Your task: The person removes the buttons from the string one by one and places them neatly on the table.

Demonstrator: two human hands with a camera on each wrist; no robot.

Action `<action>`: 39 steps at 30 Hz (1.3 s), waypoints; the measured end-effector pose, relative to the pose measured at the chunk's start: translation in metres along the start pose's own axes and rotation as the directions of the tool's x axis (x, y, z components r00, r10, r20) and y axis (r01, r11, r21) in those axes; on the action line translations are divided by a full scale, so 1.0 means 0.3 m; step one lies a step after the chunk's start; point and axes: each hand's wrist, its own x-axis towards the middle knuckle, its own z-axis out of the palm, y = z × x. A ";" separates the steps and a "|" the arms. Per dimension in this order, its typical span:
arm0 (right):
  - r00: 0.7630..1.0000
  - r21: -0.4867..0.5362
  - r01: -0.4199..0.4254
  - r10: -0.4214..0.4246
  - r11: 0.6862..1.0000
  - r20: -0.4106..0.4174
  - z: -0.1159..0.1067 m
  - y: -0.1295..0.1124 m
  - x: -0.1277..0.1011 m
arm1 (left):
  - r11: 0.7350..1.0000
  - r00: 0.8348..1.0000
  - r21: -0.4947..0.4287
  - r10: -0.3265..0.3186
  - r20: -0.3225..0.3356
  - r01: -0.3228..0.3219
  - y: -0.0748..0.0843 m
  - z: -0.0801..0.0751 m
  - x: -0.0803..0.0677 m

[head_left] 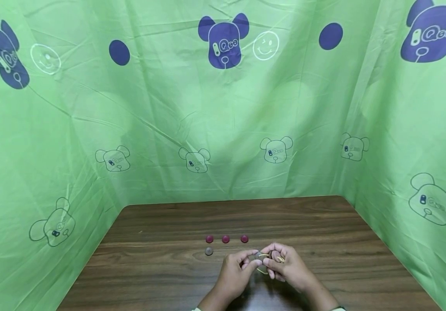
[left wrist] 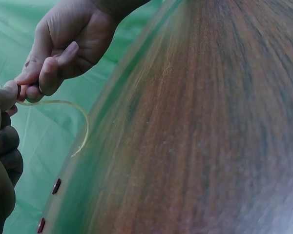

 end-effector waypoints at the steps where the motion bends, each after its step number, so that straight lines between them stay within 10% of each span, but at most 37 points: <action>1: 1.000 0.002 -0.005 0.005 1.000 -0.002 0.000 -0.001 0.000 | 1.000 1.000 -0.003 0.000 -0.003 0.000 -0.001 0.000 -0.001; 39: 1.000 -0.041 0.008 -0.009 0.999 -0.025 -0.004 0.004 0.003 | 0.999 0.999 -0.018 -0.029 -0.026 0.029 -0.022 -0.019 -0.007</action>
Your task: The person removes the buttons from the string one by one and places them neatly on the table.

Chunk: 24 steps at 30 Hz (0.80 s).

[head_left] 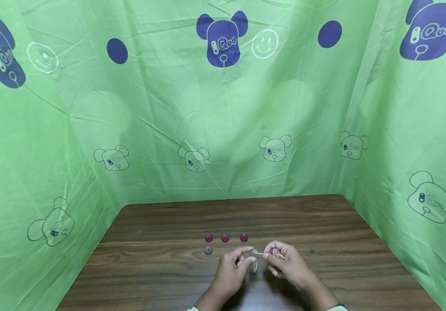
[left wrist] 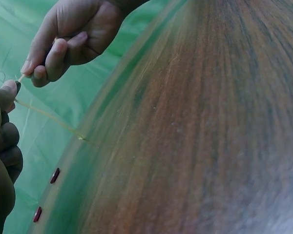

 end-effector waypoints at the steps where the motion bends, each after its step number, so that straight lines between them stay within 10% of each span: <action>1: 1.000 0.002 -0.004 0.004 1.000 0.000 0.000 0.000 0.000 | 1.000 1.000 0.001 -0.001 -0.004 0.001 -0.001 -0.001 0.000; 24: 1.000 0.008 -0.004 0.004 1.000 -0.011 -0.001 0.008 -0.001 | 1.000 1.000 0.014 0.010 0.000 -0.010 -0.021 -0.013 -0.001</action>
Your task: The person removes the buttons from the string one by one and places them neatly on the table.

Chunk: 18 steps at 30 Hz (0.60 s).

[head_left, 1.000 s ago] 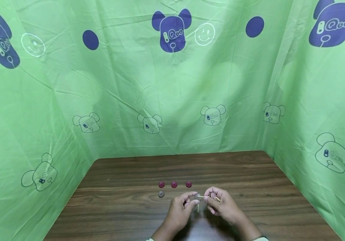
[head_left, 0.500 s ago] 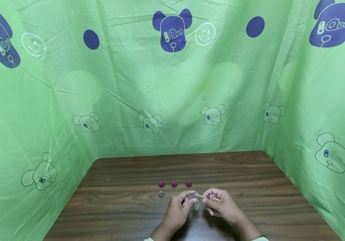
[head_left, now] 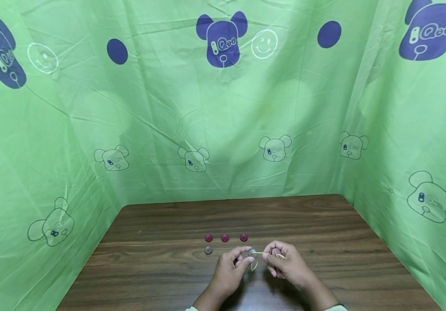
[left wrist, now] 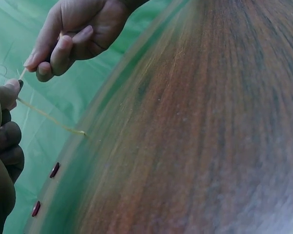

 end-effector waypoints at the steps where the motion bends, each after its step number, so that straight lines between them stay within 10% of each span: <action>1: 1.000 0.002 0.002 -0.002 1.000 -0.002 0.000 0.000 0.000 | 1.000 1.000 -0.001 -0.004 0.002 0.004 -0.001 0.000 0.000; 18: 0.994 -0.011 -0.041 0.039 0.999 -0.100 0.000 -0.014 -0.001 | 0.996 0.996 -0.029 -0.083 -0.029 0.082 -0.019 -0.036 -0.001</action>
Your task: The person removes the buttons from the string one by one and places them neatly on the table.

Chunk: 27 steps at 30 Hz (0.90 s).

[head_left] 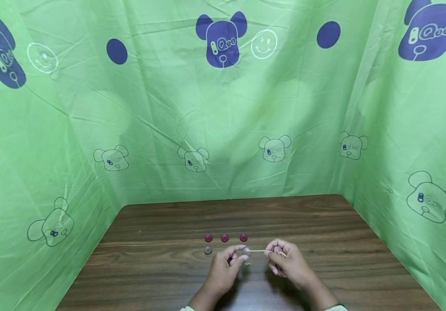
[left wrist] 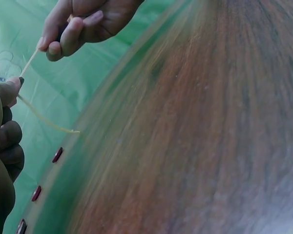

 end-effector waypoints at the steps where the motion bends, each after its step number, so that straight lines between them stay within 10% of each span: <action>1: 1.000 0.002 -0.005 0.005 1.000 -0.011 0.000 -0.001 0.000 | 1.000 1.000 0.006 0.005 -0.002 -0.005 -0.003 -0.002 0.000; 15: 0.990 0.043 -0.017 0.023 0.999 -0.138 -0.024 -0.017 0.001 | 0.999 0.999 0.017 0.043 -0.020 -0.042 -0.025 -0.017 0.004; 27: 0.970 0.116 0.026 0.003 0.993 -0.245 -0.034 -0.018 0.004 | 0.999 0.998 -0.010 -0.052 -0.033 0.051 -0.043 -0.041 0.005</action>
